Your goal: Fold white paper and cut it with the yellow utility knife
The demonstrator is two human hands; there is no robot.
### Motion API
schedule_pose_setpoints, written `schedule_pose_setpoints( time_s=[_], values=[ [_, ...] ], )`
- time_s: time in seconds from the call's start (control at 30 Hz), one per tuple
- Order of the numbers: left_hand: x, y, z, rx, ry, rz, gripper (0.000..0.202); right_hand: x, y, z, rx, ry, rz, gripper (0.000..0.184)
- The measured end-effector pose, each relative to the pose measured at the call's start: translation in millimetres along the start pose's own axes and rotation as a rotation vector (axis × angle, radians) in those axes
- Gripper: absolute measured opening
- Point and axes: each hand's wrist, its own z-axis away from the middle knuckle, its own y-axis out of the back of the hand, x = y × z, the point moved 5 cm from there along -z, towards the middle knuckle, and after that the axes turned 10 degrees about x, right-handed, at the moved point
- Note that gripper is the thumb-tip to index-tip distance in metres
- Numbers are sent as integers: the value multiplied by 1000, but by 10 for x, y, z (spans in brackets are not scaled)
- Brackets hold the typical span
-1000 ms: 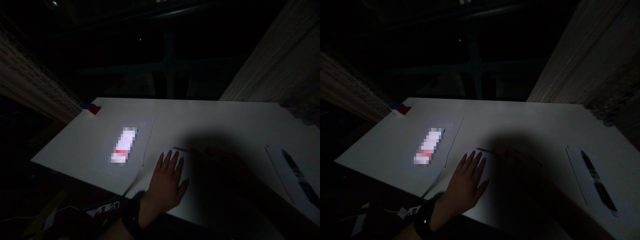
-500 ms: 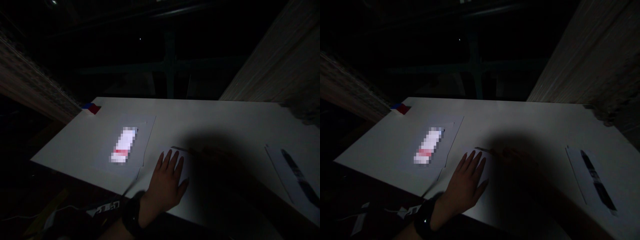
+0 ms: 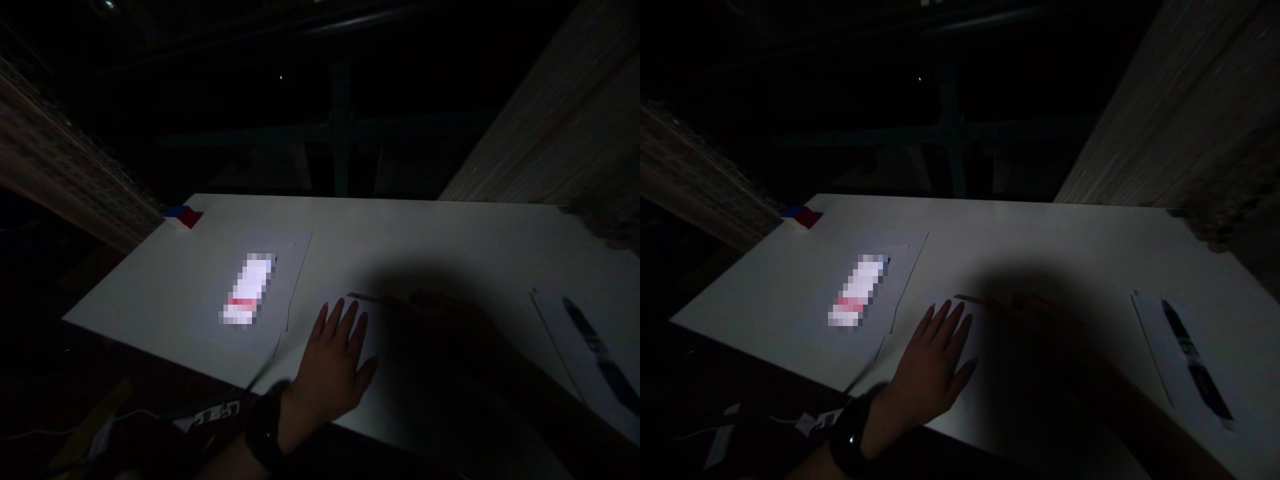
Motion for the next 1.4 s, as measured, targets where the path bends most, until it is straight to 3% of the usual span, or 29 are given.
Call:
schedule_pose_setpoints(
  time_s=[0.3,0.87,1.13,1.4],
  values=[
    [2,7,7,40,-33,-43,59,-32,8,2,52,111,46,53],
    [5,7,-3,31,-40,-37,59,-49,-8,-1,34,157,83,56],
    [-23,26,12,90,35,1,62,3,-58,22,52,131,42,56],
    [-26,21,7,117,17,0,62,-52,6,-32,42,159,83,51]
  ],
)
